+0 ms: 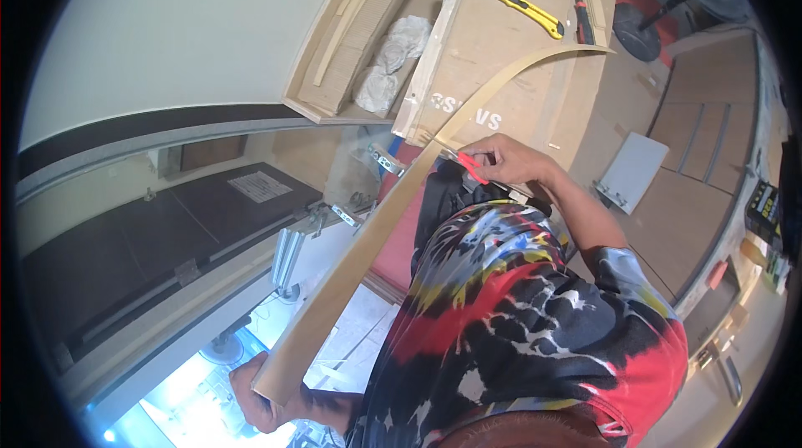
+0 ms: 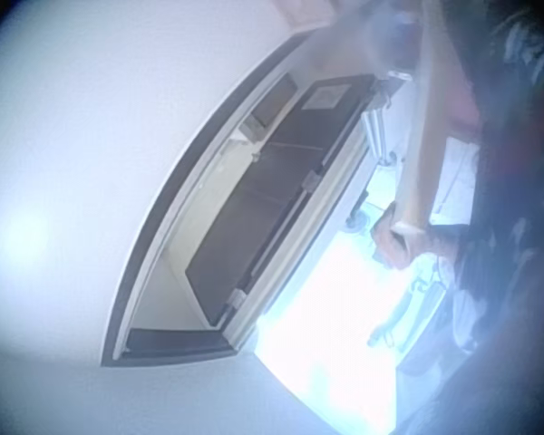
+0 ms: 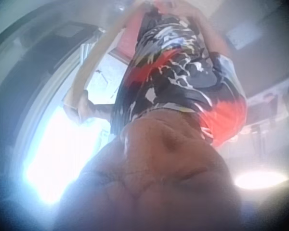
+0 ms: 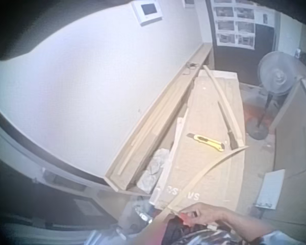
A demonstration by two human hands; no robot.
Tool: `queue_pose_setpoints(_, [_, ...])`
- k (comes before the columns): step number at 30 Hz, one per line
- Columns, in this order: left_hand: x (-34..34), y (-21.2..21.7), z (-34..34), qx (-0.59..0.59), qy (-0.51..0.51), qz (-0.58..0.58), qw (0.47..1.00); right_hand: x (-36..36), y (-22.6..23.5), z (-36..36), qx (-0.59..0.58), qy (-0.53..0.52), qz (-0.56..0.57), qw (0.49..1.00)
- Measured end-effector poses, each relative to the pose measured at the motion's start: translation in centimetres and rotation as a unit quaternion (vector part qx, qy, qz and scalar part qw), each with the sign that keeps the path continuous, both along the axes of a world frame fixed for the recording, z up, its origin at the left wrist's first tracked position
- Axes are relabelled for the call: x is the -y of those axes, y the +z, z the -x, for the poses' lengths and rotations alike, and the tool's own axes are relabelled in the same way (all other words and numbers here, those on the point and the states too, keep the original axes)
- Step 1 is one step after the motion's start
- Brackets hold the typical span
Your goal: The person applies wood glue to the edges of wooden panels and a curved trim piece. They then attach the trim to a cabinet door, using a rubber mallet to tap it into place. Finally, they use scissors to trim excess material from the edge of the assembly.
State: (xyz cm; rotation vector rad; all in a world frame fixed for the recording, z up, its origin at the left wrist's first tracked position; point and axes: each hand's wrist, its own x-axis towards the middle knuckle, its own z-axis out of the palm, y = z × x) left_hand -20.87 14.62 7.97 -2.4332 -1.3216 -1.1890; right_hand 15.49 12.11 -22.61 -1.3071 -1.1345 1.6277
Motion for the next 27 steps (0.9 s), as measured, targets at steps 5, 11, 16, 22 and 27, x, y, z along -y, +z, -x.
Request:
queue_pose_setpoints(5, [0.4, -0.5, -0.1, -0.007, 0.081, -0.033, 0.996, -0.4, 0.6, 0.5, 0.015, -0.019, -0.018, 1.000])
queue_pose_setpoints(11, [2.0, 0.8, 4.0, -0.032, 0.084, -0.049, 0.995, -1.7, 1.5, 0.8, 0.003, -0.014, -0.015, 1.000])
queue_pose_setpoints(16, [2.2, 0.5, 3.1, 0.007, 0.103, -0.063, 0.993, -1.7, 1.9, 1.2, -0.009, -0.018, -0.023, 1.000])
queue_pose_setpoints(22, [2.1, 0.4, 2.4, 0.011, 0.108, -0.046, 0.993, -0.7, 1.3, 1.1, 0.038, -0.016, -0.054, 0.998])
queue_pose_setpoints(27, [1.3, 0.6, 0.1, -0.043, 0.042, -0.046, 0.997, 2.0, 1.5, 0.6, 0.041, -0.009, -0.017, 0.999])
